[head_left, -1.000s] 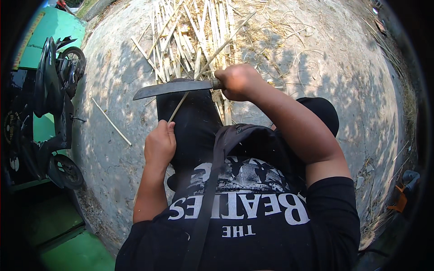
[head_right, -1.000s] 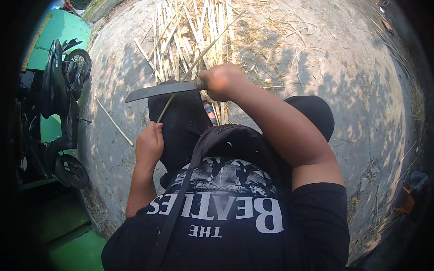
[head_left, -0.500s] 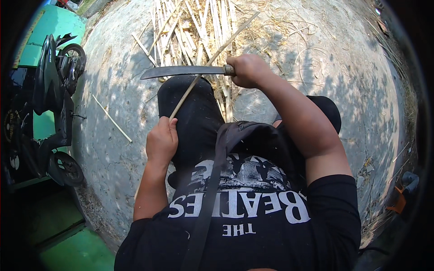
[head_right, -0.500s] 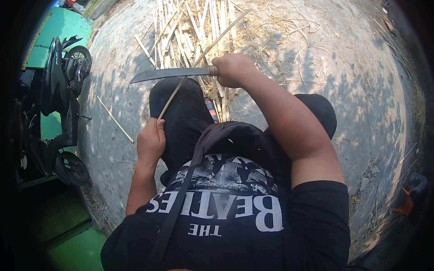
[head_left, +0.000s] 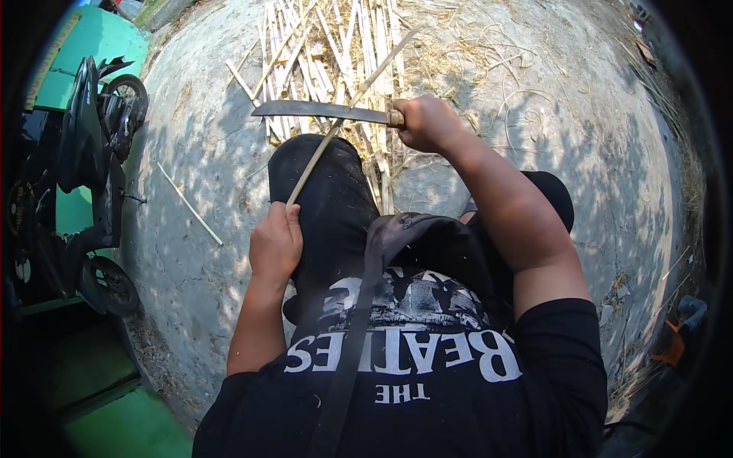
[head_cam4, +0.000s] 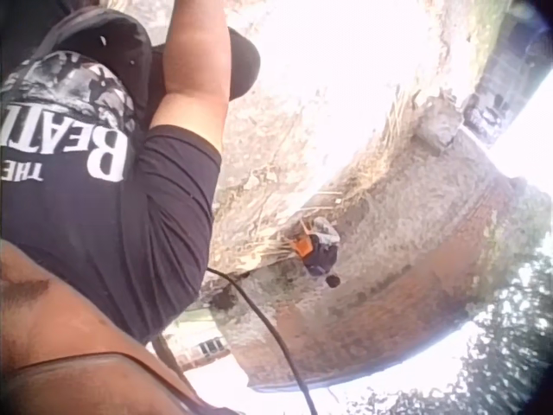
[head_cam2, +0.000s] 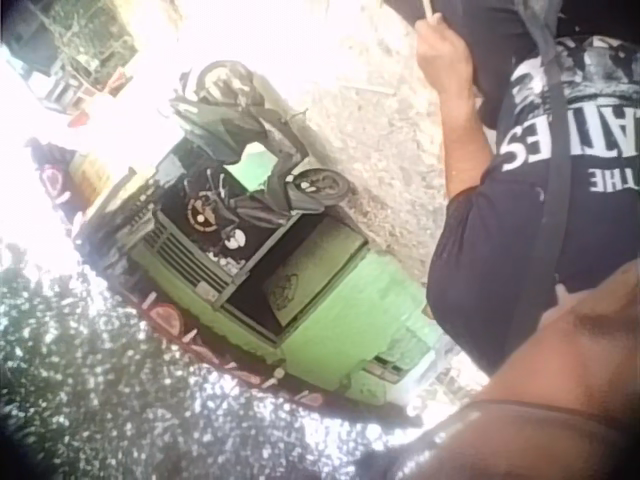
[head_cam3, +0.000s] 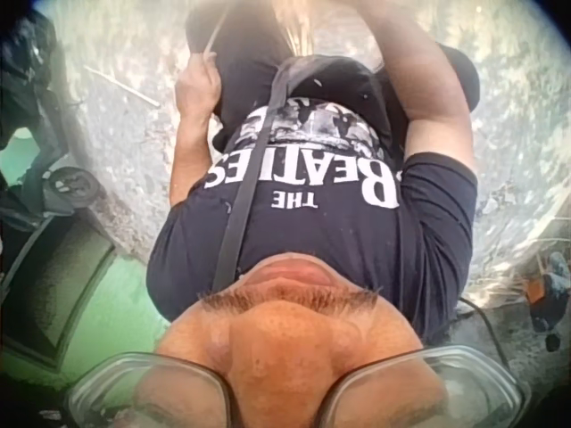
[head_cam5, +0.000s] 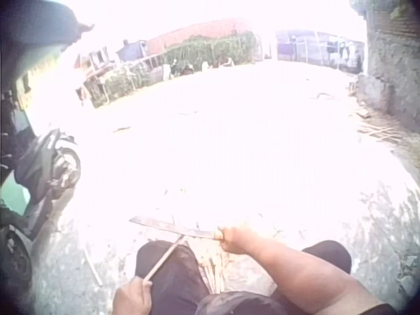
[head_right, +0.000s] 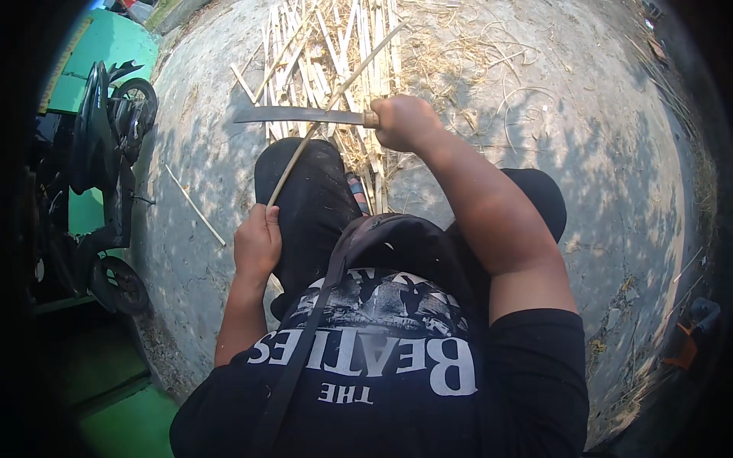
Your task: The person scrapes and whittles bamboo sticks using a machete, shaving off strips along the length of each piece.
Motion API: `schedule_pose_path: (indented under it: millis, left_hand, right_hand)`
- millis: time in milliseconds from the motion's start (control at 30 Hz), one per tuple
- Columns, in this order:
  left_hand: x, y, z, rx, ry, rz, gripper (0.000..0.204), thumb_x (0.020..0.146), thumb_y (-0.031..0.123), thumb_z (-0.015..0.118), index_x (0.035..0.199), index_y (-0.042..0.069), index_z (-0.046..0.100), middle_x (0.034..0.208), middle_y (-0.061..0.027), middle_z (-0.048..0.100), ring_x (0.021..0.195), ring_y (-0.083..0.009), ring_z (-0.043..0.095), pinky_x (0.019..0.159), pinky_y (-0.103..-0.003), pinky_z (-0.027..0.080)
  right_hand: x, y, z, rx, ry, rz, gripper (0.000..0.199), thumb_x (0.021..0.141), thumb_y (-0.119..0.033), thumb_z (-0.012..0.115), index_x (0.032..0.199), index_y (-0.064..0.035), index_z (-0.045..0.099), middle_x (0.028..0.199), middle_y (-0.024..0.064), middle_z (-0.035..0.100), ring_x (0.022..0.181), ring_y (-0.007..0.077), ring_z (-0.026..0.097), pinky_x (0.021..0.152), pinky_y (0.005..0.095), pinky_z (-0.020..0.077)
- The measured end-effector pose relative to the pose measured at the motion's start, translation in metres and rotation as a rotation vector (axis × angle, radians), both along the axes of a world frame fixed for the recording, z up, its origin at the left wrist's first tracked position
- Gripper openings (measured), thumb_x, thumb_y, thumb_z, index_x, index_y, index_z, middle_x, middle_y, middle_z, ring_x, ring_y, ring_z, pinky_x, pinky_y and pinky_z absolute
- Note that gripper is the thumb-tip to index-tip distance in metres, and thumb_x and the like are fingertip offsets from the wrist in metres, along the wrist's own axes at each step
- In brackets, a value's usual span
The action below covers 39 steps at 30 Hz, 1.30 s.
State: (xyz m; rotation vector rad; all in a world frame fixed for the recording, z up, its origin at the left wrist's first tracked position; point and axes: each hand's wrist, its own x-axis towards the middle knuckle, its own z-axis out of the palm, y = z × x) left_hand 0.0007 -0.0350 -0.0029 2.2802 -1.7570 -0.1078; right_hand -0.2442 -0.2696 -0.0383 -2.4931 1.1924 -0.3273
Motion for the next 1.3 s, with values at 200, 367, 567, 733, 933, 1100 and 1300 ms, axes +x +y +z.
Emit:
schedule_pose_path:
  millis: [200,367,567,733,933,1100,1300]
  left_hand:
    - [0.003,0.001,-0.005,0.009,-0.002,0.031,0.034,0.108,0.033,0.049,0.091,0.004,0.053,0.074,-0.0262,0.063,0.073,-0.0522,0.062,0.062,-0.060,0.045]
    - [0.007,0.005,-0.005,-0.032,-0.005,-0.019,0.032,0.106,0.031,0.053,0.088,0.005,0.052,0.071,-0.0245,0.063,0.068,-0.0507,0.062,0.060,-0.059,0.047]
    - [0.006,-0.001,0.003,0.008,-0.029,-0.018,0.032,0.106,0.031,0.054,0.088,0.004,0.052,0.073,-0.0253,0.064,0.069,-0.0511,0.063,0.060,-0.059,0.048]
    - [0.007,-0.003,0.000,0.050,-0.027,-0.001,0.033,0.105,0.031,0.055,0.087,0.004,0.052,0.074,-0.0260,0.063,0.070,-0.0515,0.063,0.058,-0.058,0.047]
    - [0.011,-0.005,0.004,0.003,0.076,-0.059,0.033,0.106,0.031,0.054,0.086,0.004,0.051,0.072,-0.0259,0.063,0.069,-0.0518,0.062,0.059,-0.059,0.046]
    - [0.012,-0.004,0.001,0.015,0.023,-0.060,0.034,0.106,0.030,0.054,0.086,0.003,0.051,0.068,-0.0254,0.061,0.067,-0.0510,0.061,0.058,-0.058,0.047]
    - [0.015,-0.004,0.000,-0.023,0.124,-0.101,0.034,0.106,0.030,0.054,0.085,0.003,0.052,0.069,-0.0255,0.061,0.068,-0.0513,0.061,0.058,-0.058,0.046]
  right_hand:
    - [0.016,0.021,0.021,0.070,0.077,0.030,0.018,0.088,-0.020,0.064,0.100,-0.0094,0.069,0.094,0.0167,0.073,0.094,0.0353,0.072,0.083,0.0484,0.0570]
    - [0.011,0.009,0.024,0.135,0.153,-0.021,0.022,0.087,-0.019,0.063,0.105,-0.0087,0.068,0.099,0.0168,0.073,0.099,0.0369,0.071,0.087,0.0481,0.0561]
    - [-0.022,-0.016,0.014,0.170,0.069,-0.260,0.019,0.086,-0.019,0.064,0.103,-0.0096,0.067,0.098,0.0179,0.072,0.098,0.0366,0.070,0.085,0.0493,0.0555]
    - [0.012,0.019,-0.001,-0.044,-0.121,0.036,0.012,0.081,-0.018,0.068,0.088,-0.0097,0.063,0.082,0.0195,0.069,0.085,0.0417,0.069,0.076,0.0535,0.0543]
    - [-0.001,-0.005,-0.011,0.074,0.006,-0.086,0.015,0.083,-0.020,0.066,0.095,-0.0137,0.069,0.089,0.0154,0.072,0.090,0.0370,0.070,0.080,0.0500,0.0559]
    - [0.003,0.007,0.001,0.077,0.038,-0.086,0.019,0.085,-0.022,0.066,0.101,-0.0121,0.069,0.092,0.0162,0.072,0.091,0.0367,0.071,0.080,0.0490,0.0564]
    - [0.001,0.003,0.014,0.105,0.097,-0.063,0.017,0.090,-0.022,0.063,0.101,-0.0101,0.069,0.094,0.0171,0.072,0.093,0.0378,0.070,0.082,0.0497,0.0554]
